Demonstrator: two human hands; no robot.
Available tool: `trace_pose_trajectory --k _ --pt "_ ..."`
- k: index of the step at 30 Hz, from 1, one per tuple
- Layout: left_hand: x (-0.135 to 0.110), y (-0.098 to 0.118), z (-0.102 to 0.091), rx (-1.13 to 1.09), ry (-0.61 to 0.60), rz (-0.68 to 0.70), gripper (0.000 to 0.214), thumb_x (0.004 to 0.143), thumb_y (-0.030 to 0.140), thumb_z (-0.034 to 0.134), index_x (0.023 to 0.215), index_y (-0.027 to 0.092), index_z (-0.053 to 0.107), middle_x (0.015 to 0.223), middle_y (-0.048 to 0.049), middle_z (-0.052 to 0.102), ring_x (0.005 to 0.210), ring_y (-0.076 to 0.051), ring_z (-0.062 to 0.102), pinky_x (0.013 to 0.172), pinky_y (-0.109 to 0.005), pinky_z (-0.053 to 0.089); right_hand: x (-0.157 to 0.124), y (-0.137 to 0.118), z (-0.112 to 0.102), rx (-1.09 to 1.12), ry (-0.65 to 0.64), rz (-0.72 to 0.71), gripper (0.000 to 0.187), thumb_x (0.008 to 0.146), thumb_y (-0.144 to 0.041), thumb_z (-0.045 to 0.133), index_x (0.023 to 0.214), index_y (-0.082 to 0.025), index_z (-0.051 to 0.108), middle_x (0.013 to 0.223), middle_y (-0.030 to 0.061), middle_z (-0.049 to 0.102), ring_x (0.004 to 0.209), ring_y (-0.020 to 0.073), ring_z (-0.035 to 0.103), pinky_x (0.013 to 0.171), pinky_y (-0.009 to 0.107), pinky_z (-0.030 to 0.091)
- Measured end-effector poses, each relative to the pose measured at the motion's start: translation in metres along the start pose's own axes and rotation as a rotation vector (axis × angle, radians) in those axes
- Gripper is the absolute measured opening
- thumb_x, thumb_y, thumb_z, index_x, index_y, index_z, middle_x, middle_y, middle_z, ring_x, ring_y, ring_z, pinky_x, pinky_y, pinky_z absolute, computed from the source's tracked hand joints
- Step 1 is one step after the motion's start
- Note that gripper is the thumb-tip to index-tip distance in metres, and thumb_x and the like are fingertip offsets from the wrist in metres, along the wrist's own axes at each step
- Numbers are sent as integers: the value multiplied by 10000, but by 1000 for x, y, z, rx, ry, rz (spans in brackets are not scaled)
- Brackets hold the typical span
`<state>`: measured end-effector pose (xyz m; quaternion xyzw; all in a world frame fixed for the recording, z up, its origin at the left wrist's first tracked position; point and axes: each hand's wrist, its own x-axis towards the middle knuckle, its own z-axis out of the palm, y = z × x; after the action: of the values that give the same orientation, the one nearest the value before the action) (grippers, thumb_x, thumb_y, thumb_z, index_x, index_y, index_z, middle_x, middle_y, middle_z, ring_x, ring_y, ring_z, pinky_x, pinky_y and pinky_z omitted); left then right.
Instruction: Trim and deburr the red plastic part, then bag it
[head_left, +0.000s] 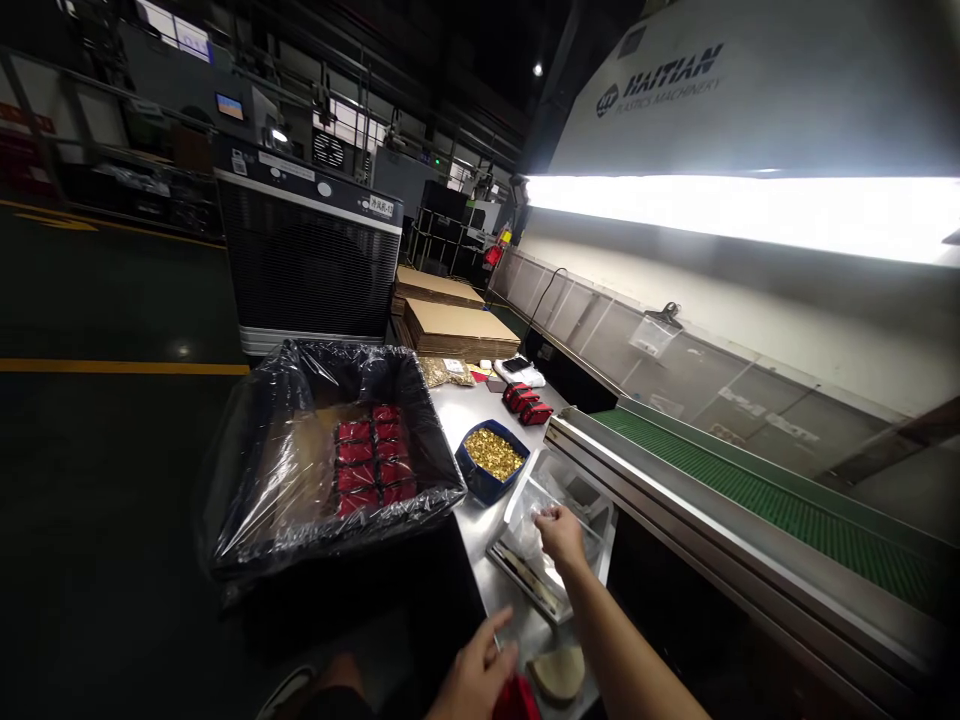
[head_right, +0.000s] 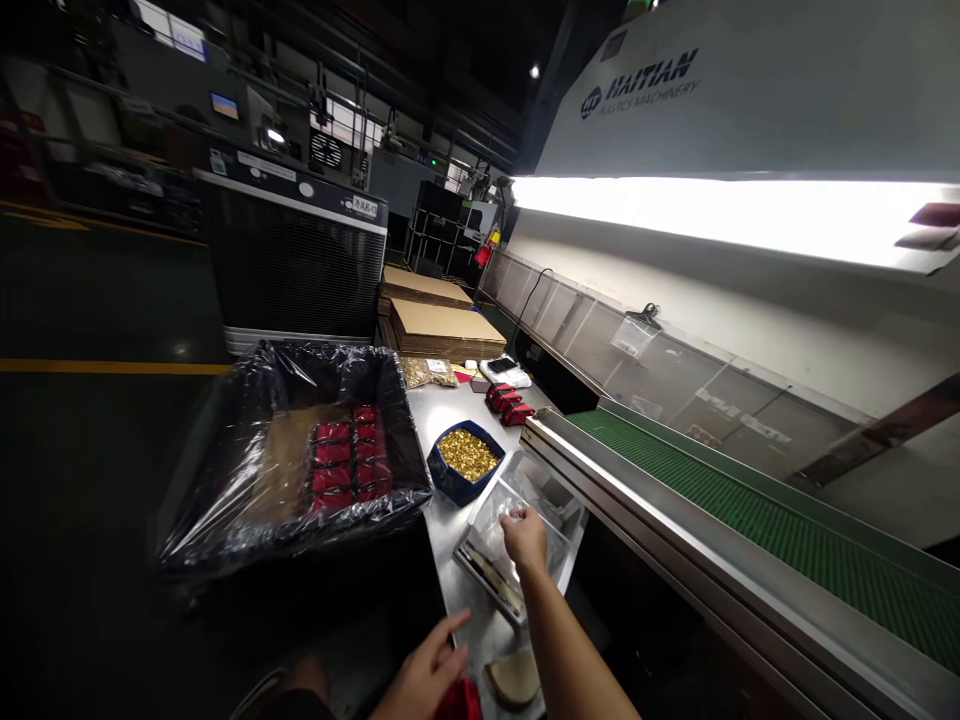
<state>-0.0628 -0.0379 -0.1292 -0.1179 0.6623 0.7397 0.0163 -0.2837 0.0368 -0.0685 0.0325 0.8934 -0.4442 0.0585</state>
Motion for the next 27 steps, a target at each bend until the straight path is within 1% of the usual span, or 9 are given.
trace_pose_trajectory --k 2,4,6,8,10,12,15,20,27 --pt "39 14 3 57 29 72 550 954 388 385 1467 204 312 698 22 559 685 -168 558 702 -312 419 1 -1 -4 -55 -52 -11 260 890 -370 602 787 -132 579 589 -67 508 473 56 453 464 202 420" --pt "73 25 6 135 47 102 613 927 372 424 1498 241 245 728 16 575 731 -184 565 734 -317 401 0 -1 -8 -93 -125 -4 277 904 -369 581 758 -134 569 542 -80 470 437 53 428 434 197 395" --pt "99 33 8 203 30 78 676 894 324 470 1511 246 206 748 0 612 765 -207 591 761 -335 411 0 0 -12 -112 -195 5 297 919 -375 554 743 -136 561 516 -88 450 411 53 416 415 196 383" --pt "118 38 11 250 -12 40 691 865 274 513 1500 228 245 818 -32 659 820 -223 619 802 -361 436 1 3 -17 -122 -237 -9 305 926 -378 541 739 -138 561 509 -88 457 407 56 424 420 202 390" --pt "132 39 15 277 -65 22 619 845 264 574 1432 209 386 967 -69 681 915 -231 627 880 -403 453 1 7 -24 -139 -238 -56 310 915 -377 554 714 -141 563 511 -81 474 427 64 446 445 213 399" --pt "142 39 19 288 -116 14 507 839 297 627 1321 188 508 1085 -84 663 993 -236 615 952 -454 451 1 8 -32 -160 -204 -130 319 892 -375 579 670 -147 558 519 -71 493 465 78 467 487 230 404" --pt "150 39 27 275 -173 -36 435 847 339 649 1238 173 554 1102 -77 647 997 -232 612 956 -481 473 -5 4 -45 -182 -119 -245 299 850 -348 610 625 -159 555 538 -55 512 536 107 490 564 261 387" --pt "160 42 34 192 -221 -148 432 842 296 663 1236 168 540 964 -44 656 832 -192 630 830 -421 532 -22 -9 -58 -116 20 -348 312 840 -418 544 630 -188 573 605 -10 587 624 170 531 618 301 343" --pt "167 47 28 0 -256 -212 256 887 313 608 1075 139 609 878 -20 642 719 -133 590 709 -312 514 -35 -21 -62 107 253 -353 343 842 -518 519 800 -199 639 695 9 630 660 177 545 640 299 388"
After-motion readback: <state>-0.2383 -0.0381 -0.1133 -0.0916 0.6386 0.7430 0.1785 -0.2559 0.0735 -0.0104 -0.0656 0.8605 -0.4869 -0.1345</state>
